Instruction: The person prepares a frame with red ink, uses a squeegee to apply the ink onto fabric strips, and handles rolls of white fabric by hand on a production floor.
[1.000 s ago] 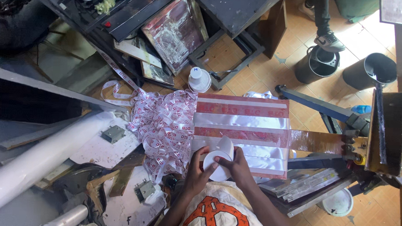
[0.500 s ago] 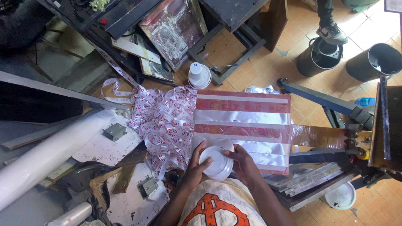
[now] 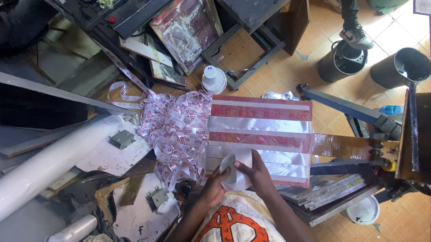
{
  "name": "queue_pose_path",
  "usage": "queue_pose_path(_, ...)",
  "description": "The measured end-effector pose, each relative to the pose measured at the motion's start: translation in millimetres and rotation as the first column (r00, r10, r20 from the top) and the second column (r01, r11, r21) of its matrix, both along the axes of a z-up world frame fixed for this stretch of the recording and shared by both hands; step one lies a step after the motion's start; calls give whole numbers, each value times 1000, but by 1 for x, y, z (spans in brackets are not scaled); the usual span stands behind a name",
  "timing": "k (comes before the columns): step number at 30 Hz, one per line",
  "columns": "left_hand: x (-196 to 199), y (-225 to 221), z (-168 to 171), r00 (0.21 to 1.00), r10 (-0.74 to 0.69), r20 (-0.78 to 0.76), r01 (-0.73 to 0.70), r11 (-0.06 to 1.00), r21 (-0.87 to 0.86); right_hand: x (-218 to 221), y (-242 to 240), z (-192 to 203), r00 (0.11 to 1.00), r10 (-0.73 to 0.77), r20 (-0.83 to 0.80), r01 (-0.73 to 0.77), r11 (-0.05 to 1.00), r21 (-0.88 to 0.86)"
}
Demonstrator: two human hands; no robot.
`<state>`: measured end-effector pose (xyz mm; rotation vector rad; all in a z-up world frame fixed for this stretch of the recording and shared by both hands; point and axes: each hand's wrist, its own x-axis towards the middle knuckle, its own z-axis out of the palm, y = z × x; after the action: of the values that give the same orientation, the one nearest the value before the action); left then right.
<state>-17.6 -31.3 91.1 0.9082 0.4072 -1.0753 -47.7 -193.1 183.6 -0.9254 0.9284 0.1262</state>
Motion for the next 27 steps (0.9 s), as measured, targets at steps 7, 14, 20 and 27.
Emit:
queue_pose_path(7,-7,-17,-9,976,197,-89,-196,980,21,-3,6,4,952,245,-185,-307,790,-530)
queue_pose_path(14,-27,-18,-72,941,306,-143,-328,929,-171,7,15,26,962,174,-209,-244,892,-381)
queue_pose_path(20,-30,-16,-55,995,-89,41,97,960,-264,-3,-16,13,939,328,-104,-320,721,-615)
queue_pose_path(27,21,-12,-51,996,-62,69,75,976,-203,-17,-72,32,648,682,-339,-657,276,-702)
